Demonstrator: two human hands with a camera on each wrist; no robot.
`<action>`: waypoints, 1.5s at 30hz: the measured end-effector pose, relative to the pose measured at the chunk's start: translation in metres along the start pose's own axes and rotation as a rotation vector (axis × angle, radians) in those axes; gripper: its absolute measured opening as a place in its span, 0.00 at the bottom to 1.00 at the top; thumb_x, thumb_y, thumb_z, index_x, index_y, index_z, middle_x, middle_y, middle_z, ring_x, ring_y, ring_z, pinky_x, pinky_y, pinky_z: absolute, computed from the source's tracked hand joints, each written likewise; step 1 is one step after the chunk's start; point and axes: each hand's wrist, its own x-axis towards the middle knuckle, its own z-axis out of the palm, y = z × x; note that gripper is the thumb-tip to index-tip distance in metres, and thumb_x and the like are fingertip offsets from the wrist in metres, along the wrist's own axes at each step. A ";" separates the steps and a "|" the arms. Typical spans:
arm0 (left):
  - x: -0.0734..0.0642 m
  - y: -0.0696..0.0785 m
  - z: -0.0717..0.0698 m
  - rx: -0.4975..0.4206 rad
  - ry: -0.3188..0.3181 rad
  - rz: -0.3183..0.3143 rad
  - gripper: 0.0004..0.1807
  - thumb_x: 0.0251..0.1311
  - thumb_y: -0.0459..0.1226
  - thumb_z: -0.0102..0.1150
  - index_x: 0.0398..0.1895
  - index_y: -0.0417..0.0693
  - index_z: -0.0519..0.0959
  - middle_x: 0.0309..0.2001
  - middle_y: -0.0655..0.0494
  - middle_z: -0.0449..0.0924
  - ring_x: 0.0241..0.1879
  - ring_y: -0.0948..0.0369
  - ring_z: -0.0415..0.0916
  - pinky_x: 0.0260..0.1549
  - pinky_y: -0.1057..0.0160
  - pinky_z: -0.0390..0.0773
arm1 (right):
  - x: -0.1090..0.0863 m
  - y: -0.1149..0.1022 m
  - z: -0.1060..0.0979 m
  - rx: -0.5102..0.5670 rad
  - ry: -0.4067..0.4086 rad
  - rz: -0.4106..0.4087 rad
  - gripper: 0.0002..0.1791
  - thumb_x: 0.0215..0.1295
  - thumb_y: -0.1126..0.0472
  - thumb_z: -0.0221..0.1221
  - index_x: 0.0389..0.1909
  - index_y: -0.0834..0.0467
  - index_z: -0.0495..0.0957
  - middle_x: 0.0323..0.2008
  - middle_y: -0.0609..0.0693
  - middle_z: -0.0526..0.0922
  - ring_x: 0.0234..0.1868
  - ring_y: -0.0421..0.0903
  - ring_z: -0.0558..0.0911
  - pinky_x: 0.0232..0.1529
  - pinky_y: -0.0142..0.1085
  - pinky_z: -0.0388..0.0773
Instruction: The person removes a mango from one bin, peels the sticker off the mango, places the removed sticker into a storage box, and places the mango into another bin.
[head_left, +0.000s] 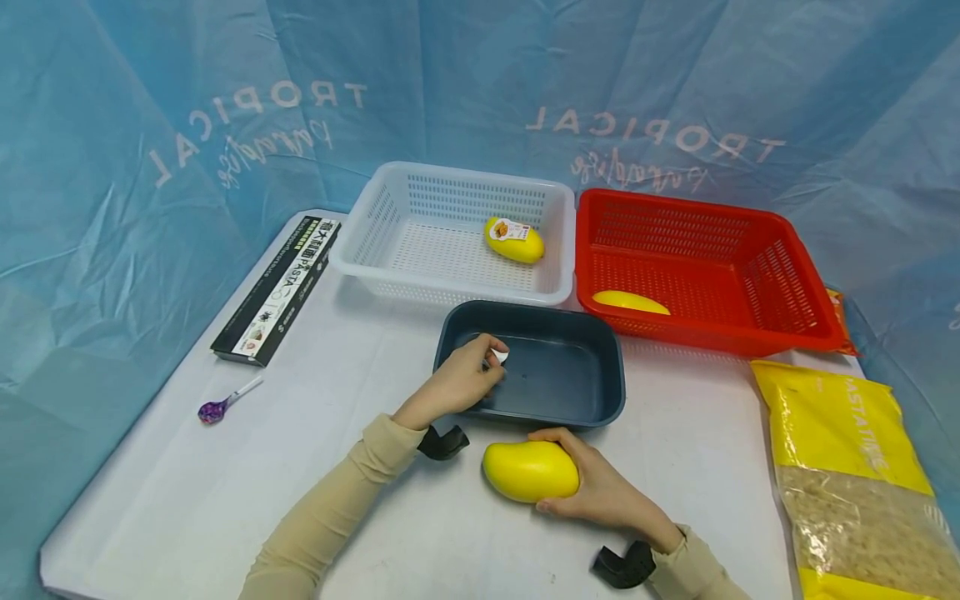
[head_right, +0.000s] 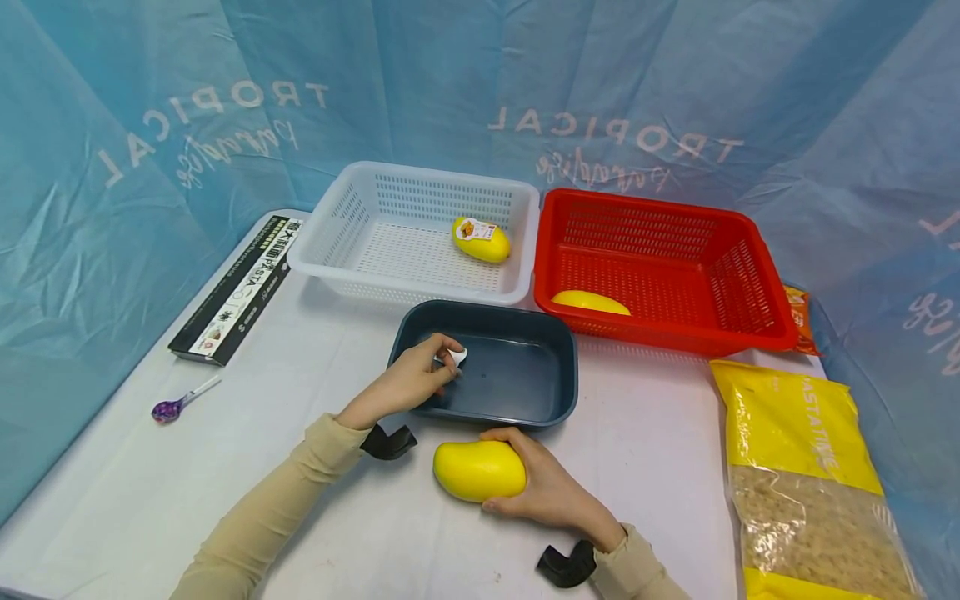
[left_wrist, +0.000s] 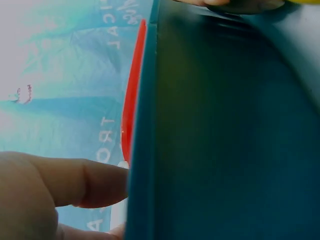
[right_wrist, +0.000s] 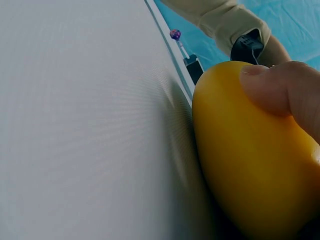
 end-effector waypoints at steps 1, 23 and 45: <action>0.001 0.000 0.000 0.010 0.000 0.000 0.18 0.69 0.34 0.49 0.60 0.40 0.69 0.43 0.47 0.76 0.27 0.59 0.77 0.29 0.65 0.78 | 0.000 0.000 0.000 -0.001 0.001 0.000 0.42 0.46 0.49 0.74 0.63 0.44 0.66 0.59 0.41 0.74 0.52 0.41 0.74 0.56 0.37 0.72; 0.009 -0.006 0.011 0.145 0.032 0.047 0.35 0.66 0.42 0.56 0.73 0.45 0.55 0.60 0.42 0.62 0.46 0.53 0.71 0.38 0.58 0.75 | 0.000 0.002 0.001 -0.017 -0.012 0.018 0.41 0.47 0.48 0.73 0.63 0.40 0.64 0.59 0.40 0.73 0.53 0.42 0.74 0.58 0.41 0.73; -0.006 0.005 0.020 0.068 0.130 0.460 0.24 0.66 0.33 0.55 0.65 0.44 0.68 0.67 0.49 0.64 0.51 0.50 0.77 0.47 0.50 0.80 | -0.001 -0.003 0.000 -0.078 -0.004 -0.051 0.44 0.47 0.47 0.74 0.66 0.43 0.64 0.63 0.40 0.72 0.57 0.42 0.74 0.60 0.46 0.73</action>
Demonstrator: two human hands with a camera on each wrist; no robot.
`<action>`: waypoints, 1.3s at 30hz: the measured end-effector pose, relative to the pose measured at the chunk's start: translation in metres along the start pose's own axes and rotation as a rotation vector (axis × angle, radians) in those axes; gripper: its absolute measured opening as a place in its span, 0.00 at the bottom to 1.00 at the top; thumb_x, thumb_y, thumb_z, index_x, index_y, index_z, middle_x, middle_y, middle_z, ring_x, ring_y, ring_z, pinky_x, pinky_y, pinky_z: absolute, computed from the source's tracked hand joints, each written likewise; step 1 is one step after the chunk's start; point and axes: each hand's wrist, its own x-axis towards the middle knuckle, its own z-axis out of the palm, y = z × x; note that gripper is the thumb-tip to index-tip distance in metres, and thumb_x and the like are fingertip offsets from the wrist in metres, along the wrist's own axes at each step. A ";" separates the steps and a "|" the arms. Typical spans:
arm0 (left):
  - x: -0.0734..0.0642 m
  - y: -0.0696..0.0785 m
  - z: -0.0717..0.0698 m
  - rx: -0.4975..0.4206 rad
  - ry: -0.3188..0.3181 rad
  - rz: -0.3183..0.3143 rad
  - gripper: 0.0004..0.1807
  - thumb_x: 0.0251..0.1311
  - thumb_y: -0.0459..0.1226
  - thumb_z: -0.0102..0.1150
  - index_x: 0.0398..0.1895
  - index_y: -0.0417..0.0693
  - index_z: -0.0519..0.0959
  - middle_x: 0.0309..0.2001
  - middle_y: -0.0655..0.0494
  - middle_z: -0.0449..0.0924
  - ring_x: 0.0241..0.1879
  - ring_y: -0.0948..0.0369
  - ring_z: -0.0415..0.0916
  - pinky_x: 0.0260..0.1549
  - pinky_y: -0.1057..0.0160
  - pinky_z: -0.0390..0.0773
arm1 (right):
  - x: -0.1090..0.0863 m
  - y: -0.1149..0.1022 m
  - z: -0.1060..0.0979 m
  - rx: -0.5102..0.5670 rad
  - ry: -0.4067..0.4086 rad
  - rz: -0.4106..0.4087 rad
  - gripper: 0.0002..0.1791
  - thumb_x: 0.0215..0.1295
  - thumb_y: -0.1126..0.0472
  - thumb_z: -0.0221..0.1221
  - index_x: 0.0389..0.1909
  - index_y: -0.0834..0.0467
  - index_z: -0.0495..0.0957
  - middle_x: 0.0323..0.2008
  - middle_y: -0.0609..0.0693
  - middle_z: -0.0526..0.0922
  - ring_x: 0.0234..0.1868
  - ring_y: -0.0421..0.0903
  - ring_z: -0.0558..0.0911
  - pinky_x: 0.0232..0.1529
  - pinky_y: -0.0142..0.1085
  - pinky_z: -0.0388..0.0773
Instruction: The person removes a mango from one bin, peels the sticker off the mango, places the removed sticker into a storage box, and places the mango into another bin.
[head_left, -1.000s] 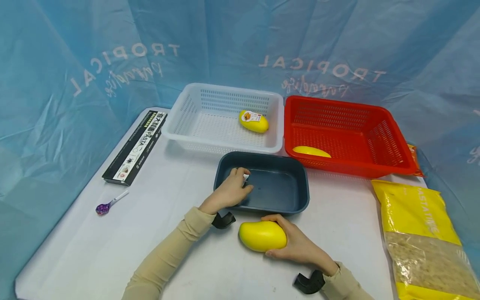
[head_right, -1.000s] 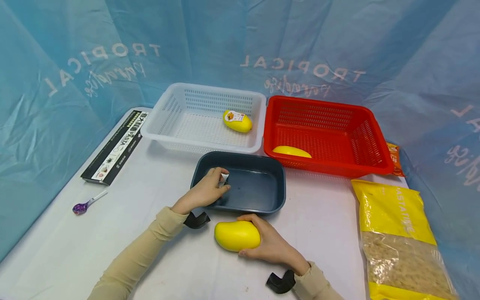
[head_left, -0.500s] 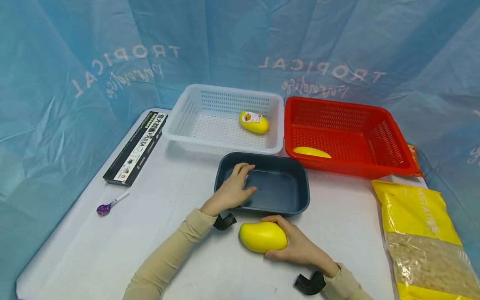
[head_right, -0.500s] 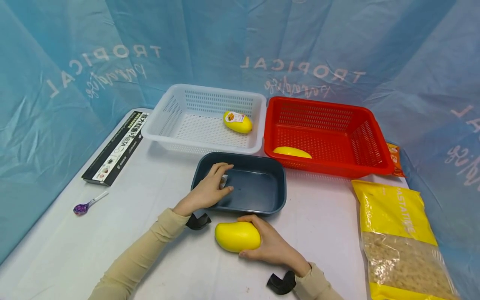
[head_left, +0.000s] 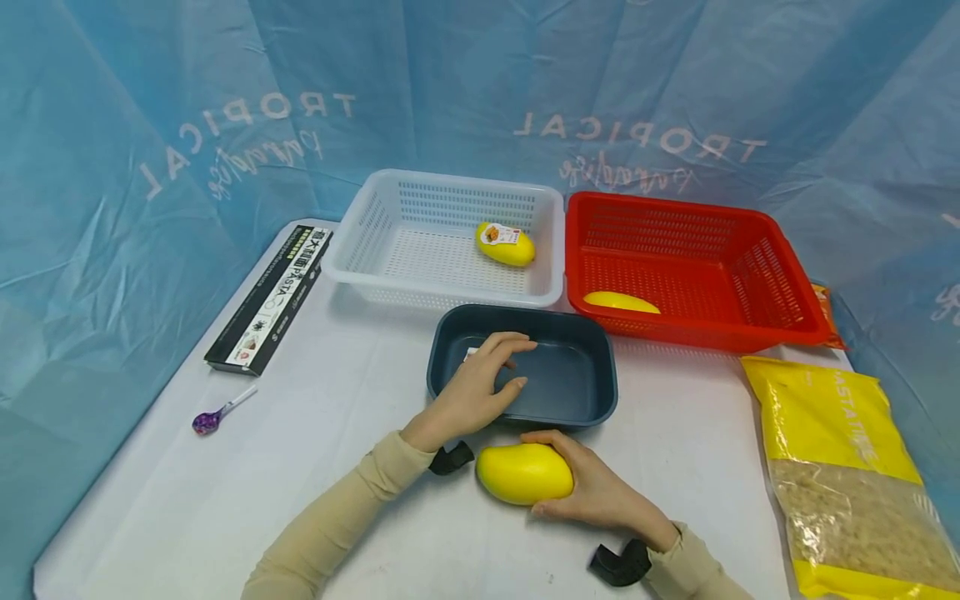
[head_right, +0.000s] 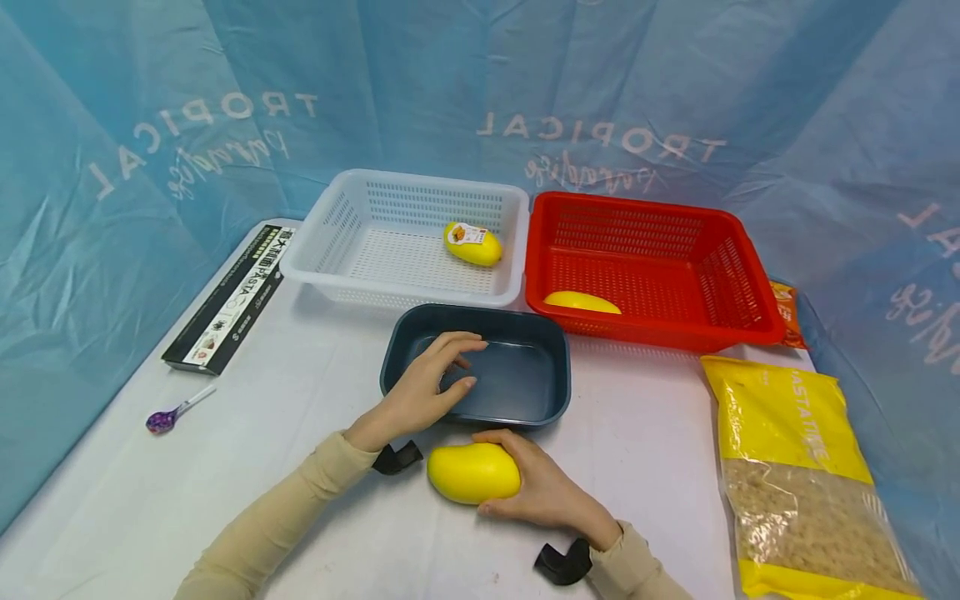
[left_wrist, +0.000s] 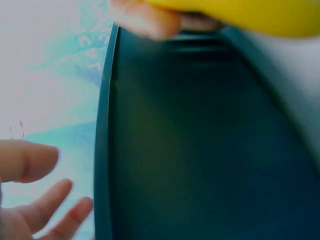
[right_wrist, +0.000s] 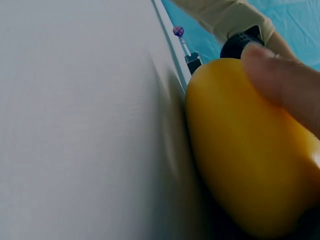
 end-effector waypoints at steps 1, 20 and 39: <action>-0.002 0.001 0.000 -0.007 0.006 0.028 0.23 0.66 0.33 0.54 0.64 0.43 0.68 0.66 0.48 0.65 0.52 0.49 0.77 0.47 0.50 0.80 | 0.000 0.000 -0.001 0.002 -0.001 -0.007 0.45 0.47 0.47 0.74 0.67 0.43 0.63 0.64 0.41 0.71 0.58 0.42 0.73 0.61 0.47 0.72; -0.027 0.013 0.013 0.005 0.018 0.314 0.20 0.64 0.34 0.57 0.59 0.42 0.71 0.61 0.48 0.74 0.62 0.53 0.71 0.63 0.57 0.72 | -0.015 -0.019 -0.049 0.058 -0.104 -0.129 0.42 0.55 0.60 0.69 0.71 0.50 0.60 0.68 0.49 0.70 0.63 0.47 0.73 0.63 0.41 0.72; -0.037 0.025 0.029 -0.036 -0.164 0.269 0.17 0.66 0.34 0.54 0.58 0.46 0.74 0.56 0.56 0.78 0.57 0.62 0.74 0.60 0.66 0.73 | -0.027 -0.006 -0.122 0.002 0.484 -0.082 0.35 0.61 0.71 0.60 0.69 0.56 0.64 0.68 0.51 0.70 0.62 0.30 0.70 0.57 0.18 0.68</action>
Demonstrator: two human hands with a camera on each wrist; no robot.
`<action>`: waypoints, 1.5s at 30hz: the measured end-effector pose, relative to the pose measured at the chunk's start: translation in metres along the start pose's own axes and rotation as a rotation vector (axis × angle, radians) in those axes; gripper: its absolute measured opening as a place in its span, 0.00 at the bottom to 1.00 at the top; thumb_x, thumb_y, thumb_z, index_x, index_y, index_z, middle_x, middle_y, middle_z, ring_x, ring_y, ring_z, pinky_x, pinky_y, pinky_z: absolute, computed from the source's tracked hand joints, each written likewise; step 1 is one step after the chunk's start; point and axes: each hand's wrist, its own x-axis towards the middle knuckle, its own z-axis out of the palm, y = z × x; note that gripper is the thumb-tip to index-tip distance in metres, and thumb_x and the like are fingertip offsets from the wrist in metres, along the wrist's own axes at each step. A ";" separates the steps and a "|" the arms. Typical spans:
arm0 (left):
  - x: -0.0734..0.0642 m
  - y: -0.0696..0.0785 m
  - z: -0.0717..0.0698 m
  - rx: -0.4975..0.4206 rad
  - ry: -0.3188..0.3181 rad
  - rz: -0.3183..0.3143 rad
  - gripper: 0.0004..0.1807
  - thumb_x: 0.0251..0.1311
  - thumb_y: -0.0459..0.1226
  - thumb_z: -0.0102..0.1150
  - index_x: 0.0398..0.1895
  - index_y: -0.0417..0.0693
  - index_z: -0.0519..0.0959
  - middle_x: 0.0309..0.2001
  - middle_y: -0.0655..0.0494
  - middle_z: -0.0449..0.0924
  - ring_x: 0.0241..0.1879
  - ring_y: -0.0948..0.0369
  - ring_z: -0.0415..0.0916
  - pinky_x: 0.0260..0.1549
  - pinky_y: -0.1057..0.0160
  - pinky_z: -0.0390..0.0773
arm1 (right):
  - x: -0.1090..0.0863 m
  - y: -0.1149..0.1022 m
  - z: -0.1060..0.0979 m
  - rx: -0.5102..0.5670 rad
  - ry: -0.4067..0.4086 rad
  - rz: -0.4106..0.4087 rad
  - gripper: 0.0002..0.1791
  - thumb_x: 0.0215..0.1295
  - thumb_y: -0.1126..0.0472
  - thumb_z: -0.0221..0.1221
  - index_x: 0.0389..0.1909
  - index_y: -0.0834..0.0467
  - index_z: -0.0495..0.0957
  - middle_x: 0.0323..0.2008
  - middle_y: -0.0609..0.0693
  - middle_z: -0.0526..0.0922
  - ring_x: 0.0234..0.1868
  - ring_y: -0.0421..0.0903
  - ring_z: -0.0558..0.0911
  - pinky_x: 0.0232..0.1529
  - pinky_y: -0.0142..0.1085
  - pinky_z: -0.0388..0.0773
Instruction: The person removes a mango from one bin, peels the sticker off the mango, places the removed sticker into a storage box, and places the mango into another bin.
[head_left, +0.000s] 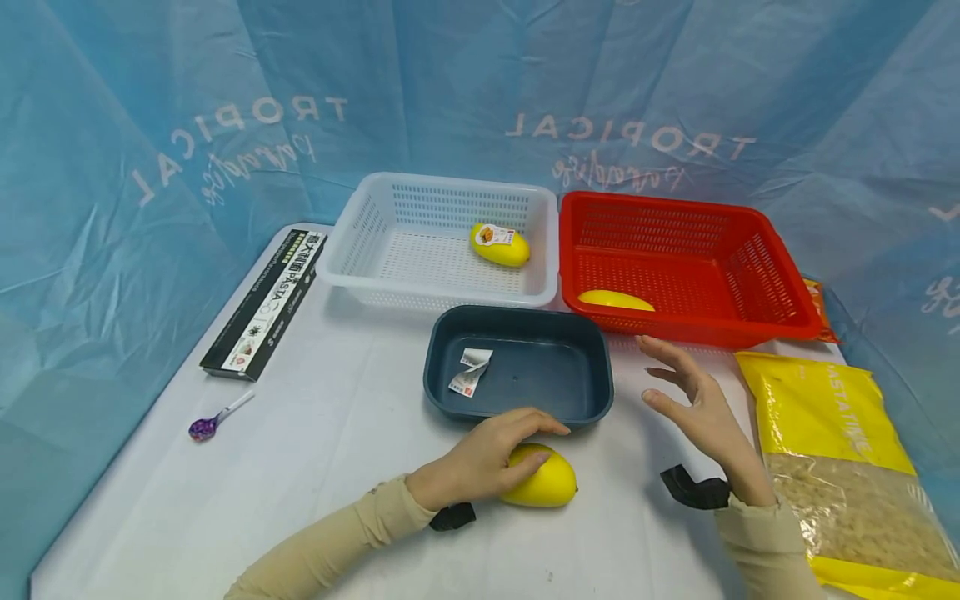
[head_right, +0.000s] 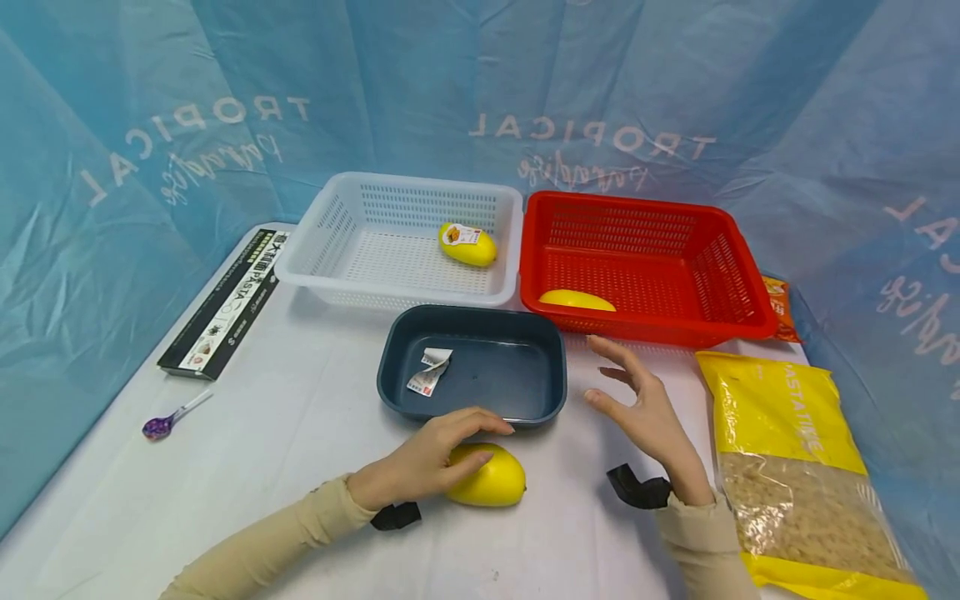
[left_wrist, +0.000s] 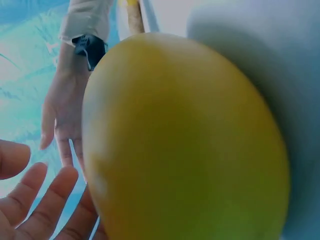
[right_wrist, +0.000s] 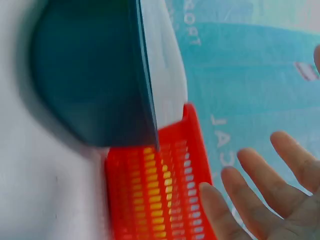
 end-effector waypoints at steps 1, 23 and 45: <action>0.000 0.000 0.001 0.008 -0.016 -0.011 0.17 0.66 0.35 0.54 0.58 0.46 0.74 0.56 0.56 0.78 0.56 0.62 0.75 0.60 0.66 0.73 | 0.001 0.001 -0.001 -0.018 0.032 0.019 0.35 0.61 0.70 0.61 0.70 0.55 0.64 0.68 0.53 0.69 0.63 0.32 0.70 0.58 0.18 0.67; -0.002 -0.002 0.014 0.167 -0.328 -0.206 0.22 0.65 0.49 0.57 0.60 0.55 0.73 0.58 0.62 0.76 0.53 0.65 0.73 0.55 0.68 0.74 | 0.043 0.034 -0.021 0.114 0.736 0.381 0.46 0.65 0.43 0.56 0.77 0.42 0.39 0.78 0.40 0.42 0.77 0.47 0.49 0.77 0.44 0.48; -0.009 0.005 0.008 0.319 -0.477 -0.207 0.46 0.52 0.54 0.68 0.74 0.60 0.57 0.70 0.55 0.62 0.64 0.57 0.69 0.62 0.55 0.72 | 0.041 0.068 -0.012 -0.059 0.961 0.393 0.57 0.61 0.36 0.58 0.77 0.56 0.35 0.78 0.50 0.30 0.78 0.44 0.31 0.76 0.35 0.27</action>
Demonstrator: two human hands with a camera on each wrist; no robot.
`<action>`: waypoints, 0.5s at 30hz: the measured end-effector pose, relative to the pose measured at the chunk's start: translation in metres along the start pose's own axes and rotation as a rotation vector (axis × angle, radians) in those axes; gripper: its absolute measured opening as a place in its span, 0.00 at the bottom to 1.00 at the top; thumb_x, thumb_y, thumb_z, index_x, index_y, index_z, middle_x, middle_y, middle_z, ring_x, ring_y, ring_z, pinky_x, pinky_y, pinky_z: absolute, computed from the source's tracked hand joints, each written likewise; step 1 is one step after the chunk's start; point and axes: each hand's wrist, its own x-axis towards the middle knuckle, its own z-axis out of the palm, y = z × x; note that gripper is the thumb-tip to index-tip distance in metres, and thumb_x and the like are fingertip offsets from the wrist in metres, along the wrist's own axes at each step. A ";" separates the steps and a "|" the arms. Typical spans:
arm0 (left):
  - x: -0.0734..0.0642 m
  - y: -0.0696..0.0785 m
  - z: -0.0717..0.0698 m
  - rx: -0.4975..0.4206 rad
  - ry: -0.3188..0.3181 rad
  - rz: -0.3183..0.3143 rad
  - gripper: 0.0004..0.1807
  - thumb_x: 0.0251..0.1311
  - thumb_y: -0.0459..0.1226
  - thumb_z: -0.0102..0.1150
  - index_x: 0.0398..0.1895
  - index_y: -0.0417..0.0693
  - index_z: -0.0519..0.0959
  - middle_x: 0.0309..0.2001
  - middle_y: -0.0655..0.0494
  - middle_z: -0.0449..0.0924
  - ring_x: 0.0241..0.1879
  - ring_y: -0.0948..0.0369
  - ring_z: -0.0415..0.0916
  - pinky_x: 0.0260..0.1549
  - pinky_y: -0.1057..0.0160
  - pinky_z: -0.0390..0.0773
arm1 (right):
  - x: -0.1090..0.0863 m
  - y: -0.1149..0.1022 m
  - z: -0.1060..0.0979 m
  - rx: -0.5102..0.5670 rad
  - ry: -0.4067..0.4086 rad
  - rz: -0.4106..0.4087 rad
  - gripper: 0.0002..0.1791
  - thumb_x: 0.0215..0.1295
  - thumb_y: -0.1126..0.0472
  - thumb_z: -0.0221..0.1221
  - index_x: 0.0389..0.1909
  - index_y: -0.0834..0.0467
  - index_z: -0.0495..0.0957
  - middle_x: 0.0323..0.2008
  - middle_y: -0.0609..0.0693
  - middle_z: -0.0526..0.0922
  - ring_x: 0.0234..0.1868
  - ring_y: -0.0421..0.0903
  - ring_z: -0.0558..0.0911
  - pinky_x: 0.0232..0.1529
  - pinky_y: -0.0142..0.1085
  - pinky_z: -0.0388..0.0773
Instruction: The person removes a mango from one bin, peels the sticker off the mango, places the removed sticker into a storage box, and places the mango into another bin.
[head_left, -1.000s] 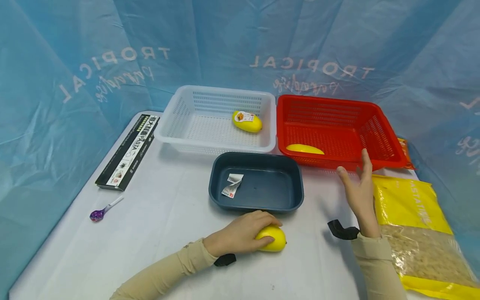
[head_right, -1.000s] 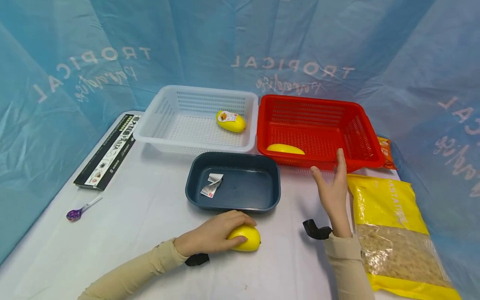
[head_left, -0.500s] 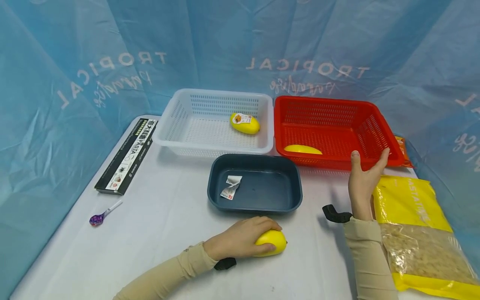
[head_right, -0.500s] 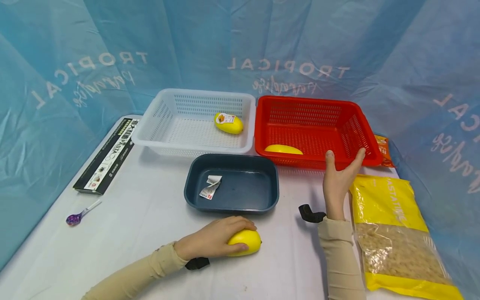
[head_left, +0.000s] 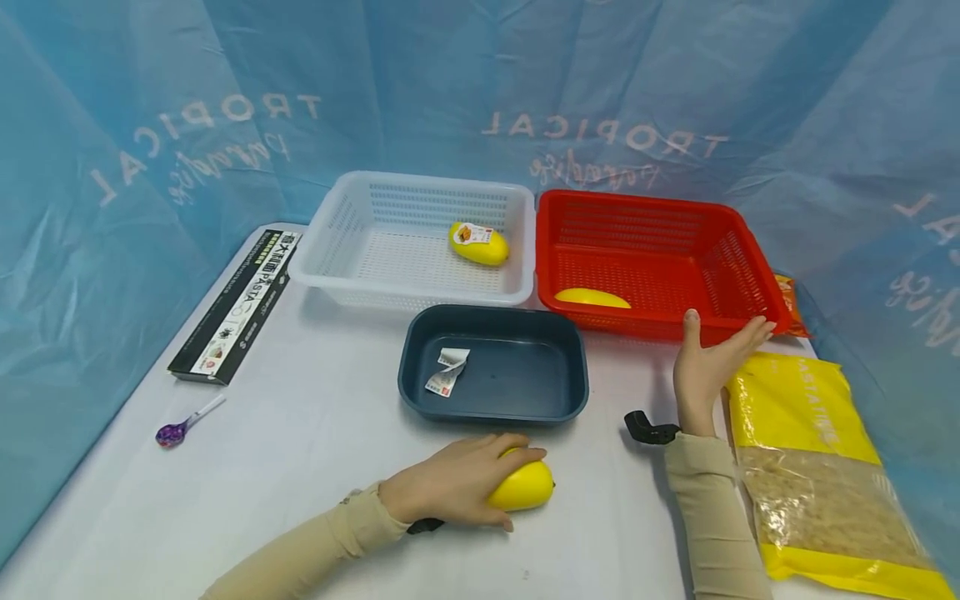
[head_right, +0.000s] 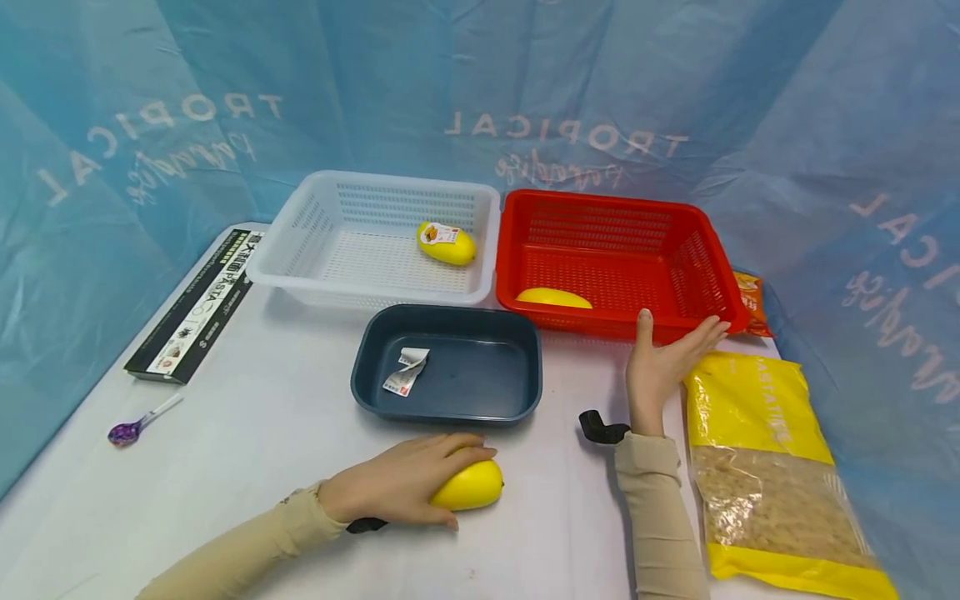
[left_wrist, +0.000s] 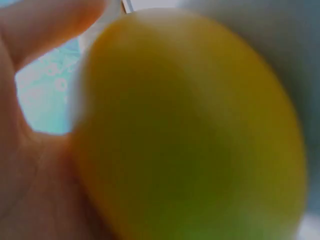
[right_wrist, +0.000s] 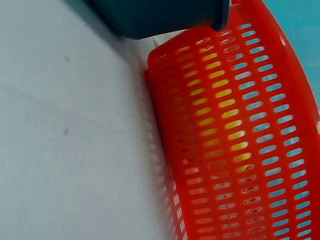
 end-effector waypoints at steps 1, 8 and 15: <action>-0.002 0.000 -0.001 0.003 -0.010 -0.005 0.48 0.51 0.52 0.70 0.74 0.60 0.56 0.71 0.54 0.61 0.65 0.56 0.68 0.63 0.54 0.71 | -0.001 0.001 0.000 -0.007 -0.006 0.006 0.58 0.61 0.35 0.57 0.77 0.56 0.34 0.78 0.50 0.29 0.78 0.44 0.30 0.76 0.35 0.27; -0.013 -0.001 -0.007 -0.027 0.025 -0.013 0.47 0.48 0.44 0.73 0.72 0.55 0.59 0.67 0.58 0.66 0.60 0.60 0.71 0.61 0.56 0.73 | 0.000 0.001 0.000 -0.039 -0.031 -0.003 0.59 0.62 0.35 0.56 0.77 0.57 0.30 0.78 0.51 0.26 0.78 0.43 0.28 0.75 0.30 0.30; -0.007 0.002 -0.021 -0.115 0.085 0.038 0.47 0.50 0.44 0.72 0.73 0.55 0.58 0.66 0.58 0.65 0.55 0.61 0.73 0.59 0.59 0.74 | 0.001 0.005 0.001 -0.046 -0.025 -0.039 0.56 0.65 0.38 0.54 0.77 0.60 0.31 0.78 0.54 0.25 0.78 0.46 0.28 0.76 0.32 0.30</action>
